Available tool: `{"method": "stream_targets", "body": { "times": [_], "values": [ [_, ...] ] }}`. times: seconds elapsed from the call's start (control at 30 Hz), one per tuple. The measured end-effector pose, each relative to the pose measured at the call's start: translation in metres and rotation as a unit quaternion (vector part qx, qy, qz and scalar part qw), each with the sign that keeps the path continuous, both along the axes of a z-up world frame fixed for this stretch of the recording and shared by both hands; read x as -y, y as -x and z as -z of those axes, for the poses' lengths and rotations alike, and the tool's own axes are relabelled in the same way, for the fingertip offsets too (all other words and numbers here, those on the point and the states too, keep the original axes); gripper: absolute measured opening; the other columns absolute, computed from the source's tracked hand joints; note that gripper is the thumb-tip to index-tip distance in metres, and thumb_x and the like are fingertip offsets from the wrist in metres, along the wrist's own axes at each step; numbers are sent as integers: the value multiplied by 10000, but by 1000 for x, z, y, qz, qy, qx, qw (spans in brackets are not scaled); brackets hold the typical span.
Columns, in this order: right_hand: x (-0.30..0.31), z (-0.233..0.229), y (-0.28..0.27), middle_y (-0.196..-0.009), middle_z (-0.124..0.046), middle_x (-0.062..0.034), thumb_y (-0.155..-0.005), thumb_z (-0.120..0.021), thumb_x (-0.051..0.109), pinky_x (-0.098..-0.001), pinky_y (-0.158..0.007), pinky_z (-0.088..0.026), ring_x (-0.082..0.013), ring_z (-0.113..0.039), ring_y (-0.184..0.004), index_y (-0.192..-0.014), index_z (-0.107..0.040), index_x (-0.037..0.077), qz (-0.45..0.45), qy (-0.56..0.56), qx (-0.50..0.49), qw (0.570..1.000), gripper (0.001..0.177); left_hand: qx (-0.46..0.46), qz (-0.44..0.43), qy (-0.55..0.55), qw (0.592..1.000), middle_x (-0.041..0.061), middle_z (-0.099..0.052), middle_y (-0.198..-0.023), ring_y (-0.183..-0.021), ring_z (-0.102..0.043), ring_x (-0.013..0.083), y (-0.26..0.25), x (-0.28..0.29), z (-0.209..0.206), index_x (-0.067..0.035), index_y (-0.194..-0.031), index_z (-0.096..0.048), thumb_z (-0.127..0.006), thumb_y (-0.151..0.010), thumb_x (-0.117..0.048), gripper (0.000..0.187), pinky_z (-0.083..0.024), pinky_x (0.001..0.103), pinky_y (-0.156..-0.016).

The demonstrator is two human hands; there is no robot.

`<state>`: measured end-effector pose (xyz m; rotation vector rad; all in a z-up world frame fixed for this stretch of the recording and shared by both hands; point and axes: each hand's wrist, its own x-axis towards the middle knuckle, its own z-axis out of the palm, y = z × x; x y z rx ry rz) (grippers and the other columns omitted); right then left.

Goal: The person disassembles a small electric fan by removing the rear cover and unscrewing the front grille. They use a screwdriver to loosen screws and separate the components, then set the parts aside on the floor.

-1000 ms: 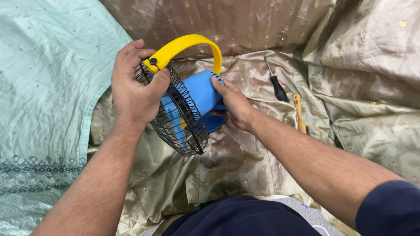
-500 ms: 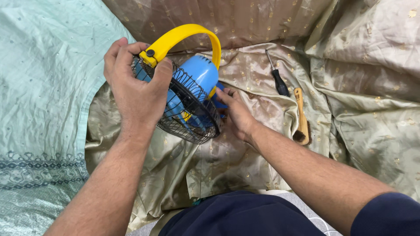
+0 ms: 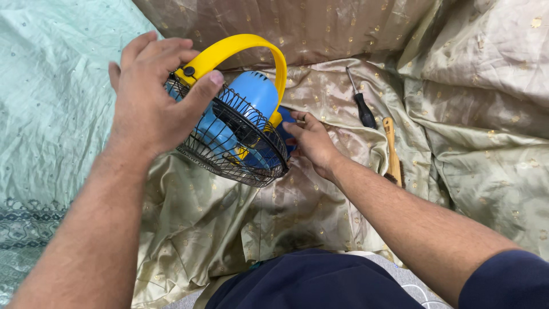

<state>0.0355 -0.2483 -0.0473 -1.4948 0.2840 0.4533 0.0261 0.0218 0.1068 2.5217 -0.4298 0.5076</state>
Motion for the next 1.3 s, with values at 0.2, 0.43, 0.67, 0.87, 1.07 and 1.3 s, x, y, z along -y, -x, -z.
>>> {"method": "stream_targets", "body": {
  "times": [0.2,0.43,0.67,0.87,1.07,1.3],
  "values": [
    [13,-1,36,-1354,-627,-102,-1054,-449,467,-340,-874,-537,-195,-601,-1114,-1473,-494,74,-17,-71,190,979,576,60,105,-59,991,115,-729,-1234,-1240,-572,370,-21,-11,-17,-32,-1032,-746,-759,-910,-361,351,-359,583,-995],
    [-6,-15,88,-1450,-545,-166,-740,-884,436,-379,-1110,-467,-252,-564,-1322,-1561,-251,30,-147,152,269,940,1114,-58,38,1,998,168,-634,-692,-596,-604,309,-25,9,-12,-27,-968,-733,-721,-981,-360,334,-468,410,-595],
    [10,-24,59,-1621,-220,-184,-749,-788,581,-492,-1202,-247,-342,-253,-1484,-1586,-110,83,-315,421,126,841,1187,-36,-5,55,998,88,-603,-645,-547,-542,183,-8,15,-31,-2,-861,-711,-731,-966,-294,311,-424,355,-530],
    [1,-15,94,-1683,96,-197,-870,-518,770,-721,-1167,45,-390,127,-1548,-1628,-40,222,-491,557,97,663,1051,0,-59,54,997,50,-569,-656,-522,-460,131,4,9,-62,7,-855,-681,-733,-1014,-222,284,-356,329,-507],
    [-11,-19,108,-1691,84,-204,-887,-539,709,-728,-1147,60,-467,133,-1525,-1623,-103,304,-463,536,138,692,947,44,-26,71,996,-9,-632,-810,-670,-567,87,-3,12,-66,-2,-944,-673,-686,-1025,-119,143,-398,299,-595],
    [-28,1,97,-1708,-21,-94,-994,-441,563,-712,-1182,20,-424,36,-1546,-1581,-269,238,-490,466,175,716,693,183,11,-65,981,54,-685,-805,-674,-643,178,-26,11,-55,-30,-945,-727,-687,-989,-173,154,-461,366,-590]
  ]
}}
